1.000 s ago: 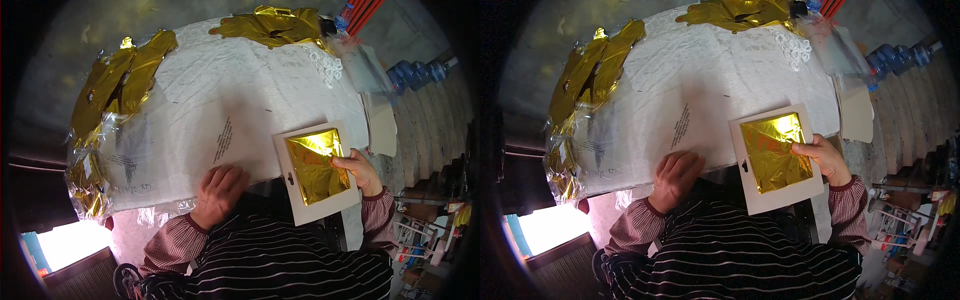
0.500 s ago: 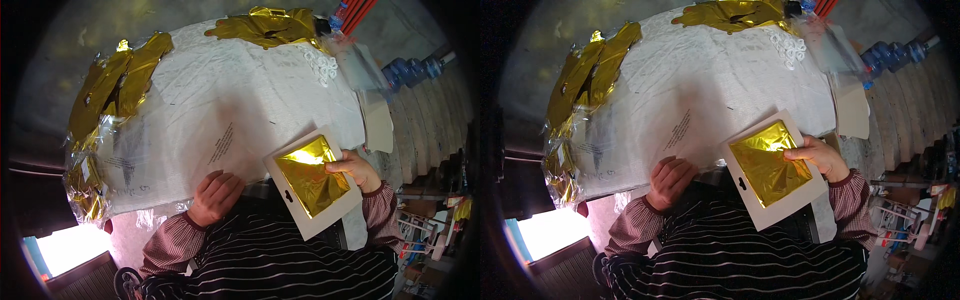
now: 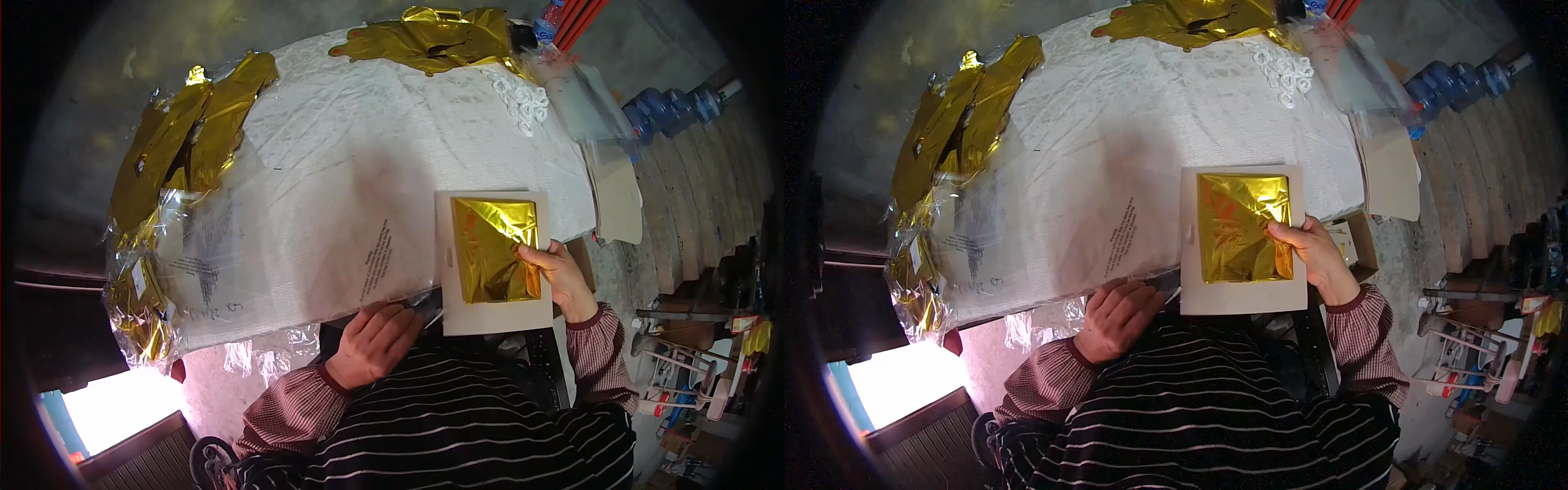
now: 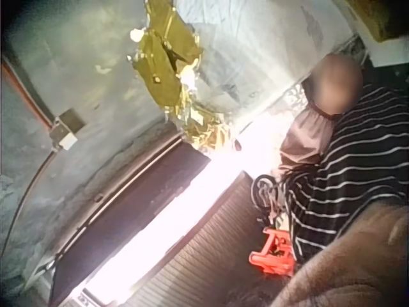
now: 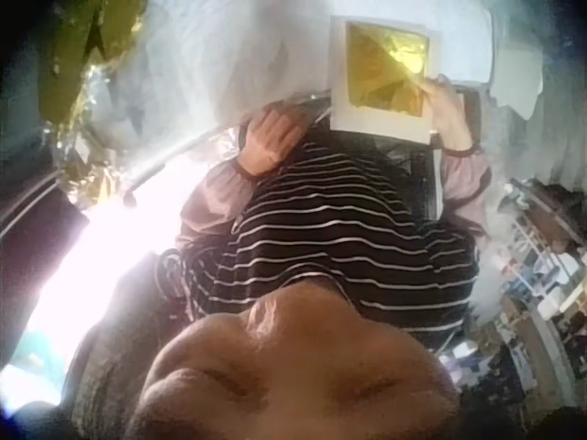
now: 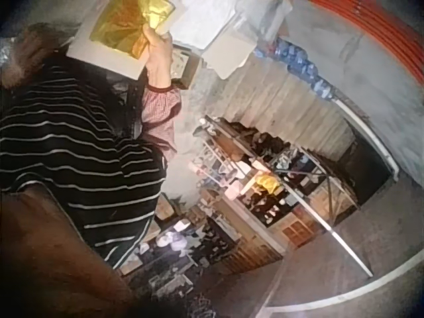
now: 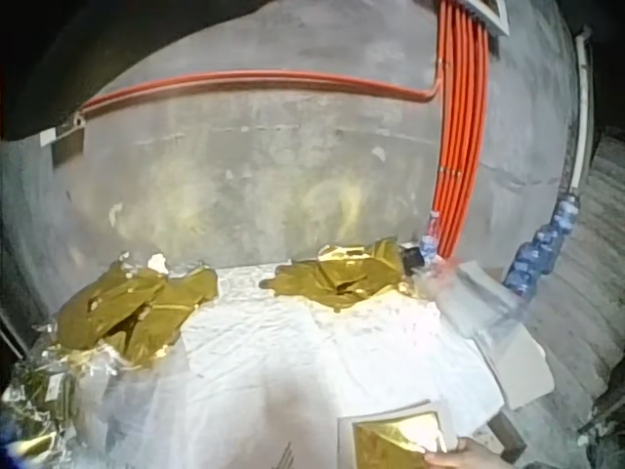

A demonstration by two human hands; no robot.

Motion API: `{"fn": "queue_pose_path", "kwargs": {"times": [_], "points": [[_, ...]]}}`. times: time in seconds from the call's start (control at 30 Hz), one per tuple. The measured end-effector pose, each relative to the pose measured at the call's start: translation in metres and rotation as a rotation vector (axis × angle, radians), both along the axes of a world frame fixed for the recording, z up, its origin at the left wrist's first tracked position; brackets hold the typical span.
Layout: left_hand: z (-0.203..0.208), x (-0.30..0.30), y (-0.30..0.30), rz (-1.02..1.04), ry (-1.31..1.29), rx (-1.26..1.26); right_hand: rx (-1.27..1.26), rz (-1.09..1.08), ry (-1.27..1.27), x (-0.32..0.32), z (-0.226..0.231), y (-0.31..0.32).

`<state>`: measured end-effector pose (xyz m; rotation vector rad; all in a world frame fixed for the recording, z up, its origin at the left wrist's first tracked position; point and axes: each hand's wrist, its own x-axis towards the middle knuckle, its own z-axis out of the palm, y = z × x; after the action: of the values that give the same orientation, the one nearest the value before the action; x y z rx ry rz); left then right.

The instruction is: The person places a gold balloon onto a cardboard backing, slides them into a plastic sleeve, and then unfolds a large letter-shaped balloon to place it into another plastic sleeve.

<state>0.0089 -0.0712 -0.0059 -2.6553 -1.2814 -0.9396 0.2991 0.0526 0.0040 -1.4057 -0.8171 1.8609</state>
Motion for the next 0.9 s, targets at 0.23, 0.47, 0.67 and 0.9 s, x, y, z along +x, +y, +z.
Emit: {"fn": "queue_pose_path", "kwargs": {"times": [0.23, 0.47, 0.67, 0.9], "points": [[-0.003, -0.014, 0.004, 0.042, -0.004, -0.001, 0.053, 0.086, -0.024, 0.030, 0.019, 0.002], [0.010, -0.031, 0.033, 0.088, -0.127, 0.123, 0.055, 0.163, -0.082, 0.043, 0.048, 0.002], [0.083, -0.063, 0.067, 0.320, -0.262, 0.141, 0.161, 0.050, 0.100, 0.043, 0.045, 0.004], [0.198, -0.079, 0.095, 0.331, -0.536, -0.626, 0.237, 0.097, 0.269, 0.031, 0.058, 0.009]]}}
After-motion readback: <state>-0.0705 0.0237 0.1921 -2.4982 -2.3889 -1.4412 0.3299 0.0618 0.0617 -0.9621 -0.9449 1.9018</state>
